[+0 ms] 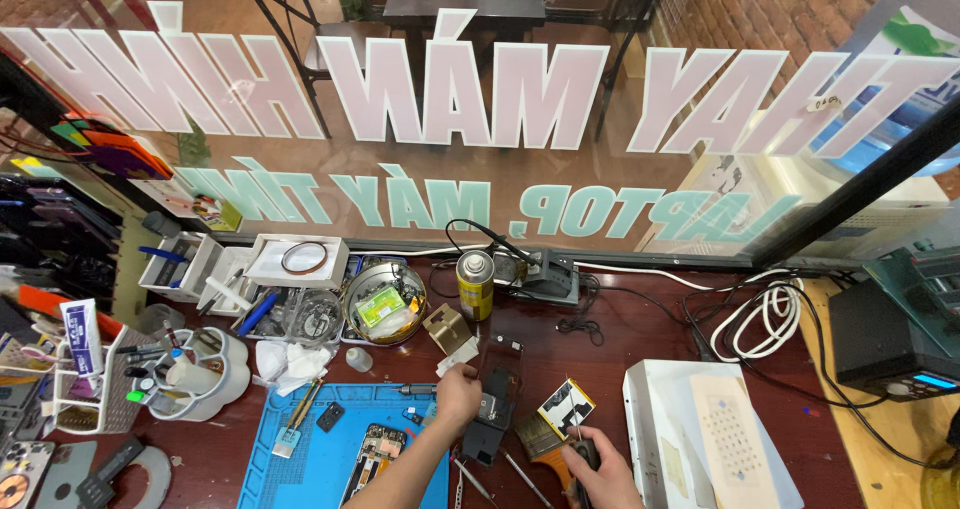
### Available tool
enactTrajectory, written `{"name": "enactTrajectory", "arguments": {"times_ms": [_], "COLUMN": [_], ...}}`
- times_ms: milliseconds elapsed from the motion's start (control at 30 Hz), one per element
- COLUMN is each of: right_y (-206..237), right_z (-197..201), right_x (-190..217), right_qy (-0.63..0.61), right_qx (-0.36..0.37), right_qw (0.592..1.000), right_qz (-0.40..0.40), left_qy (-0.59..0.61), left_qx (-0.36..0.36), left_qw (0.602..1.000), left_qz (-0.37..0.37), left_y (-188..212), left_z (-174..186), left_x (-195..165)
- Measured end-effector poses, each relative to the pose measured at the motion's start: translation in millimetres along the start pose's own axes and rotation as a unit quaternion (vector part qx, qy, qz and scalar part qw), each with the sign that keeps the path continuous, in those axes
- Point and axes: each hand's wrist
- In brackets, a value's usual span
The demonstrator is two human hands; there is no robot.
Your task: The person removes the battery from a disassembled smartphone using a plastic pry tool, then uses tweezers to detach small components from the phone's frame. The removed parts are placed on a blue cutting mat on the workbench.
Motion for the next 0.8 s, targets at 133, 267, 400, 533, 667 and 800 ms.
{"name": "enactTrajectory", "arguments": {"times_ms": [133,267,400,533,667,800], "right_y": [7,17,22,31,45,53], "right_z": [-11,-12,-13,-16,-19,-22], "right_x": [37,57,65,78,99,121], "right_qy": [-0.058,-0.066,-0.058,-0.053,-0.064,-0.091], "right_qx": [0.007,0.01,-0.006,-0.044,-0.062,-0.067], "right_qw": [0.995,0.995,0.997,0.998,0.996,0.993], "right_qz": [-0.075,-0.071,-0.044,-0.007,-0.008,-0.033], "left_qy": [0.035,0.112,0.185,0.27,0.308,0.31], "left_qx": [-0.012,0.013,0.053,0.104,0.141,0.157], "left_qw": [0.999,0.993,0.981,0.956,0.939,0.935], "left_qz": [0.005,0.034,0.03,0.055,0.062,0.074], "left_y": [0,11,20,27,34,44], "left_z": [16,36,49,56,62,69], "left_x": [-1,-14,-30,-44,-52,-53]}}
Point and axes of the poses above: each hand's wrist, its own y-axis away from the middle knuckle, its own z-axis out of the back of the hand, x = y × z, and after that the axes turned 6 degrees about -x, right-handed
